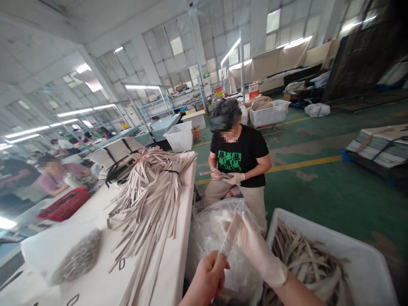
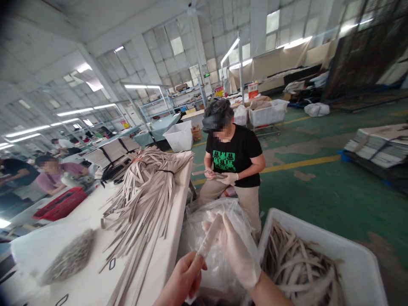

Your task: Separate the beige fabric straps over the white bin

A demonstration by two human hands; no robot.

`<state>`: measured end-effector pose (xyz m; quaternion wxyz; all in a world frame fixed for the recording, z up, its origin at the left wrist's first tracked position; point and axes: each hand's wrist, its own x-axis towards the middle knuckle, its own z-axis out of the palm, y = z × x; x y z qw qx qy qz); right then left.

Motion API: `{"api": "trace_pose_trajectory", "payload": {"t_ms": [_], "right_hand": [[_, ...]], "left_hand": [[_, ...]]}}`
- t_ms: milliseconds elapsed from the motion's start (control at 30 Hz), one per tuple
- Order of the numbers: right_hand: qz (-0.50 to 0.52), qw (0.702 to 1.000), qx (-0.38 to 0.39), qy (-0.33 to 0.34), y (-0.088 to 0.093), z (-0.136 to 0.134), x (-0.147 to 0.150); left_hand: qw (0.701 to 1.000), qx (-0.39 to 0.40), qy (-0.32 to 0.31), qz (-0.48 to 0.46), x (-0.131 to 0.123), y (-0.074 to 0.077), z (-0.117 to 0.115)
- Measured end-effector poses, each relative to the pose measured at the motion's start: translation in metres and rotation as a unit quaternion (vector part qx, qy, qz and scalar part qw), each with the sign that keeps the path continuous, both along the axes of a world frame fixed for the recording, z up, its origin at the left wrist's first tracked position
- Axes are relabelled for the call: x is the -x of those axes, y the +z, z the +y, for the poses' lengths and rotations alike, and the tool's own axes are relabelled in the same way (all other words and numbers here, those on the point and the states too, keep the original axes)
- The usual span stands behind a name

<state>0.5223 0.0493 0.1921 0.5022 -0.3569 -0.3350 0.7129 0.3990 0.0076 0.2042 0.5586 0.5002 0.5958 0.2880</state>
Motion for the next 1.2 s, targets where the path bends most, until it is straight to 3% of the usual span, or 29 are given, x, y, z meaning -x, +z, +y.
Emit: {"api": "trace_pose_trajectory", "payload": {"t_ms": [133,367,567,700,767,1067,1200], "right_hand": [[0.008,1.0,-0.005,-0.003,-0.002,-0.009,0.011],[0.013,0.999,-0.035,0.014,-0.01,-0.01,-0.01],[0.014,0.999,0.003,0.039,-0.025,-0.033,0.022],[0.026,0.992,0.026,0.124,-0.03,-0.048,0.028],[0.024,0.991,0.032,0.128,-0.032,-0.048,0.022],[0.048,0.992,0.081,-0.082,-0.066,0.009,-0.031],[-0.069,0.991,0.019,-0.113,-0.068,0.019,-0.081]], "left_hand": [[0.999,-0.029,0.034,-0.005,-0.006,0.0,0.007],[0.999,0.015,-0.03,-0.001,0.011,-0.001,-0.013],[0.999,0.002,-0.041,-0.013,0.01,-0.002,-0.019],[0.992,0.03,-0.065,-0.099,0.015,0.003,-0.021],[0.989,0.027,-0.058,-0.136,0.016,0.0,-0.018],[0.974,0.118,-0.107,-0.162,0.001,-0.055,-0.005],[0.97,0.101,-0.145,-0.168,-0.01,-0.062,0.0]]}}
